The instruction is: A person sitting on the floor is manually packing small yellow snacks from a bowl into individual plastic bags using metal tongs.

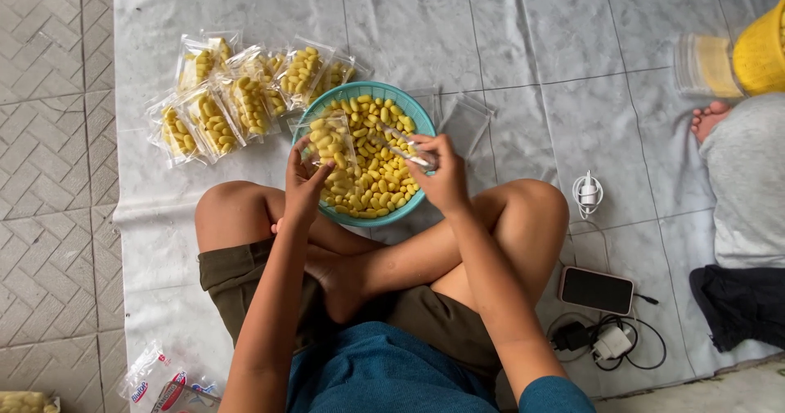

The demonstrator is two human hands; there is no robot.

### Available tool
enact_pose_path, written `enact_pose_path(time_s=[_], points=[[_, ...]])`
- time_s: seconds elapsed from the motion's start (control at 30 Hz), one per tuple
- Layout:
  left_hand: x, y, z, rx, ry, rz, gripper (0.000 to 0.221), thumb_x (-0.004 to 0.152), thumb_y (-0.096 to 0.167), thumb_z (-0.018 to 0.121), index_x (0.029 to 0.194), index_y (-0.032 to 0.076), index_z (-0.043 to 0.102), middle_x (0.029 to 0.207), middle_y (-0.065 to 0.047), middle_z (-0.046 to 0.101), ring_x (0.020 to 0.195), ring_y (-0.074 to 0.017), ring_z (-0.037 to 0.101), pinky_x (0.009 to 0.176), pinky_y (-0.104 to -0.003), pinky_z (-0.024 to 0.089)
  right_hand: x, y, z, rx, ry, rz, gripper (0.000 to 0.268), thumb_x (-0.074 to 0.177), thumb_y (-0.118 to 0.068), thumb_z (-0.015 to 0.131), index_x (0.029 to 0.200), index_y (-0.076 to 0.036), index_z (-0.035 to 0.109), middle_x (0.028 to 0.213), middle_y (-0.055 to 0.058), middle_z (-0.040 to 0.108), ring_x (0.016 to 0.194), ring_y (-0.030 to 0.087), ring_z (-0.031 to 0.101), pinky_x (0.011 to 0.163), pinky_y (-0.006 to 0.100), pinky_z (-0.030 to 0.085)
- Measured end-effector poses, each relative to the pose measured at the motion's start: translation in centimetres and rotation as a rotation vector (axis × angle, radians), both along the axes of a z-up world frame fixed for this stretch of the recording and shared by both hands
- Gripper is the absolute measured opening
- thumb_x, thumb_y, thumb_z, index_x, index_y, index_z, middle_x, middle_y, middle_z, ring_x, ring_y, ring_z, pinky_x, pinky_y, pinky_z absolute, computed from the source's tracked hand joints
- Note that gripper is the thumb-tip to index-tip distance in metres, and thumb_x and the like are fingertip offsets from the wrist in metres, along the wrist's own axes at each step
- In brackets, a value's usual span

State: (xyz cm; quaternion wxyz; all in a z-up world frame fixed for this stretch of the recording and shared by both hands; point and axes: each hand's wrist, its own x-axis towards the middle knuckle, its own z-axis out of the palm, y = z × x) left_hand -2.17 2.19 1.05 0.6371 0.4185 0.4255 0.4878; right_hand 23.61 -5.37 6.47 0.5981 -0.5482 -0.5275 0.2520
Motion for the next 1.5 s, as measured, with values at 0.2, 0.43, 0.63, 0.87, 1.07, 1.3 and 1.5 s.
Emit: enact_pose_path(time_s=[0.2, 0.43, 0.63, 0.87, 1.07, 1.3, 1.5], points=[[0.6, -2.0, 0.1, -0.028, -0.046, -0.138, 0.064, 0.095, 0.002, 0.07, 0.149, 0.017, 0.04, 0.127, -0.013, 0.062, 0.101, -0.0249, 0.07, 0.078, -0.04, 0.064, 1.1, 1.3, -5.8, -0.177, -0.577, -0.112, 0.038, 0.072, -0.017, 0.09, 0.089, -0.012, 0.056, 0.095, 0.005, 0.076, 0.098, 0.026, 0.07, 0.086, 0.039, 0.057], [2.4, -5.3, -0.1, -0.137, -0.007, -0.055, 0.04, 0.108, 0.034, 0.057, 0.136, 0.006, 0.048, 0.121, -0.011, 0.063, 0.09, -0.0215, 0.072, 0.063, -0.034, 0.065, 0.8, -0.2, -2.0, -0.129, -0.517, -0.072, 0.018, 0.088, -0.032, 0.084, 0.09, -0.021, 0.07, 0.09, -0.005, 0.075, 0.099, 0.02, 0.067, 0.09, 0.034, 0.05], [5.0, -7.4, 5.0, -0.043, 0.114, -0.188, 0.032, 0.104, 0.032, 0.063, 0.128, 0.01, 0.063, 0.103, -0.008, 0.07, 0.082, -0.0169, 0.07, 0.06, -0.033, 0.063, -1.0, -1.0, 0.8, -0.129, 0.494, 0.391, 0.048, 0.096, -0.029, 0.074, 0.131, 0.001, 0.061, 0.109, 0.015, 0.075, 0.097, 0.015, 0.069, 0.078, 0.024, 0.056], [6.8, -8.8, 9.1, 0.038, 0.113, -0.187, 0.029, 0.1, 0.024, 0.069, 0.124, 0.008, 0.065, 0.105, -0.007, 0.072, 0.092, -0.0149, 0.065, 0.076, -0.034, 0.058, -0.7, -1.0, -1.4, -0.128, 0.492, 0.422, 0.021, 0.091, -0.002, 0.078, 0.108, 0.007, 0.07, 0.083, 0.012, 0.071, 0.073, 0.009, 0.064, 0.064, 0.022, 0.054], [7.2, -8.0, 8.2, 0.159, 0.103, -0.046, 0.027, 0.097, 0.013, 0.074, 0.122, 0.003, 0.068, 0.103, -0.011, 0.075, 0.096, -0.0167, 0.07, 0.083, -0.036, 0.061, -1.3, -1.0, 0.4, -0.087, 0.51, 0.472, 0.019, 0.092, 0.0, 0.075, 0.109, 0.009, 0.071, 0.074, 0.011, 0.066, 0.061, 0.009, 0.061, 0.054, 0.022, 0.053], [6.7, -7.6, 9.0, 0.204, 0.209, 0.005, 0.012, 0.094, 0.011, 0.078, 0.101, 0.002, 0.075, 0.092, -0.011, 0.077, 0.089, -0.0143, 0.069, 0.071, -0.033, 0.062, -1.4, -1.0, 2.5, -0.073, 0.436, 0.459, 0.014, 0.092, 0.0, 0.077, 0.103, 0.006, 0.074, 0.075, 0.012, 0.066, 0.063, 0.008, 0.058, 0.054, 0.02, 0.051], [6.5, -7.9, 9.3, 0.211, 0.261, 0.04, 0.012, 0.093, 0.014, 0.08, 0.098, 0.003, 0.078, 0.091, -0.01, 0.077, 0.087, -0.0152, 0.069, 0.073, -0.034, 0.062, -1.5, -1.0, 2.0, -0.117, 0.348, 0.436, 0.013, 0.092, -0.007, 0.078, 0.1, 0.002, 0.075, 0.08, 0.009, 0.069, 0.072, 0.007, 0.06, 0.059, 0.02, 0.054]])
